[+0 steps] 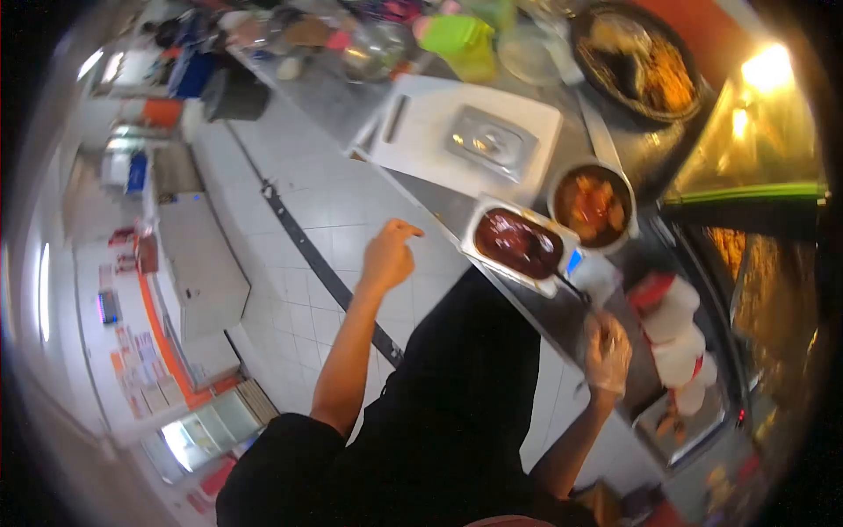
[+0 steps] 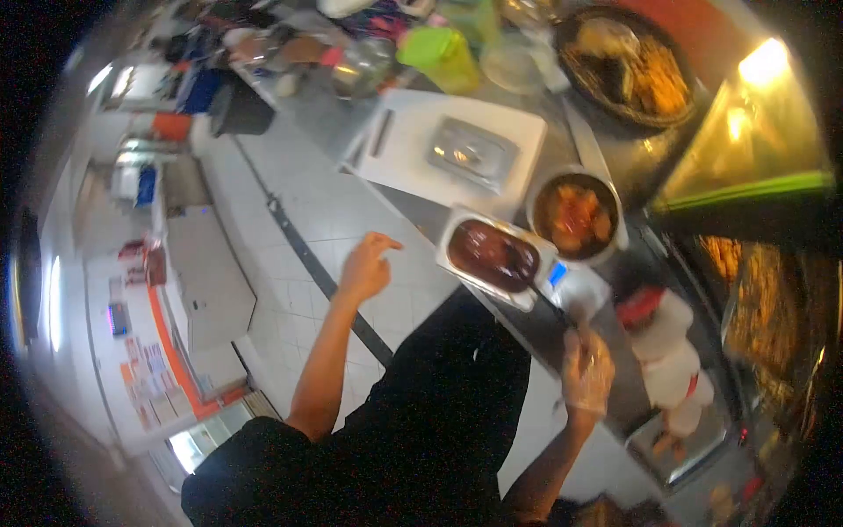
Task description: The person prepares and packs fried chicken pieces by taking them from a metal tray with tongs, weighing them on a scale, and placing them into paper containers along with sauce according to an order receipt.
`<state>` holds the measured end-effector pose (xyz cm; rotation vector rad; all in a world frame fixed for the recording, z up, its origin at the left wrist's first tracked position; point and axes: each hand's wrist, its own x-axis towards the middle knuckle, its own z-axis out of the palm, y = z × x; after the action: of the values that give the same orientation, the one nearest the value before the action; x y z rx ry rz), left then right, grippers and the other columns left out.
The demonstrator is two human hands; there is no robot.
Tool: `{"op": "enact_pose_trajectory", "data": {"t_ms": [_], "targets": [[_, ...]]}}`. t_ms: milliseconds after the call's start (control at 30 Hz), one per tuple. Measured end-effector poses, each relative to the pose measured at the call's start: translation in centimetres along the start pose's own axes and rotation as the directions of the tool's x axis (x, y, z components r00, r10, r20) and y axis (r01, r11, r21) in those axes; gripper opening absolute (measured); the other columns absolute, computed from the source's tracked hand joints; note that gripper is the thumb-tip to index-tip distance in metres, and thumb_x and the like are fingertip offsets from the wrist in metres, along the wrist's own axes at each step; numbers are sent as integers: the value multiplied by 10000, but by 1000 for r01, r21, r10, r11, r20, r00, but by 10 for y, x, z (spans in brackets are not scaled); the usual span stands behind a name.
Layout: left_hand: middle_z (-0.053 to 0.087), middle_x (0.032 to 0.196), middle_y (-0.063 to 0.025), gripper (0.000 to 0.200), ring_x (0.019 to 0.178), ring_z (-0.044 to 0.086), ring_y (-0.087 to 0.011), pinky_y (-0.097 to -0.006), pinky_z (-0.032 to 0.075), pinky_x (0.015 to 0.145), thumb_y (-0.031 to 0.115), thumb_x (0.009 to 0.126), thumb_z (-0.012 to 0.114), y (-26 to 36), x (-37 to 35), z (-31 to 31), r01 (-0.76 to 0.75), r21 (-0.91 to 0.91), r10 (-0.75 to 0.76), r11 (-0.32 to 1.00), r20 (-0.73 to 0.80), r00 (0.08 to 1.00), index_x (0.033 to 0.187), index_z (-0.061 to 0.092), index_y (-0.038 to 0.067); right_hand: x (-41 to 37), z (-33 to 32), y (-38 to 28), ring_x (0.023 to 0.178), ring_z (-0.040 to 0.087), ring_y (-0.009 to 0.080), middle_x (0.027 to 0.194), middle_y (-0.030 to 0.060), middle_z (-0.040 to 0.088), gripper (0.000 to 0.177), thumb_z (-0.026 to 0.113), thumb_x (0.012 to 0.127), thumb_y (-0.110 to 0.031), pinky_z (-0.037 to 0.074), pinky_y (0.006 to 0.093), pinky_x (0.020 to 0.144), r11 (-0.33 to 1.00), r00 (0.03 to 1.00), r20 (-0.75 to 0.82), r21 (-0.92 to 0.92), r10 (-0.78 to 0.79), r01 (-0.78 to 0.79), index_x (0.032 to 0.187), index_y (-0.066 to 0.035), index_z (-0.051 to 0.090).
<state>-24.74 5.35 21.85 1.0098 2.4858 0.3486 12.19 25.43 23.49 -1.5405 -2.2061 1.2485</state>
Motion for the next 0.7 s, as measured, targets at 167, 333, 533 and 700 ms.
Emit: {"op": "enact_pose_trajectory", "data": {"t_ms": [167,333,533,700], "targets": [[663,1115,-147,372,1005,652,-333,-379,501,912,-20,766,549,29,19,-4,-176,-144,180,974,16,984,1084,718,75,-3,-3,-7,927,691,309,1031,185,718,346,658,935,-317,525,401,844,994,993,-37,6,112,-112,1091,-10,701],[704,1092,-129,246,1008,671,-266,-338,500,900,131,901,617,37,21,-10,-47,-331,68,943,51,996,1107,714,37,-6,11,-10,871,686,228,981,157,731,292,701,910,-290,523,363,791,965,986,-64,225,155,-137,1044,-32,721],[723,1049,-134,298,985,686,-246,-343,523,861,295,961,644,40,33,1,-9,-506,61,862,86,994,1079,726,34,1,25,-4,818,666,219,917,161,719,302,670,930,-307,517,358,760,985,992,-56,143,109,-100,1015,-23,725],[732,1030,-117,243,866,699,-230,-359,550,806,218,903,669,33,39,36,-236,-361,241,902,-32,970,1069,723,48,13,39,-13,773,668,270,849,228,695,410,613,954,-387,496,418,705,996,997,68,80,21,-26,1012,6,713]]}}
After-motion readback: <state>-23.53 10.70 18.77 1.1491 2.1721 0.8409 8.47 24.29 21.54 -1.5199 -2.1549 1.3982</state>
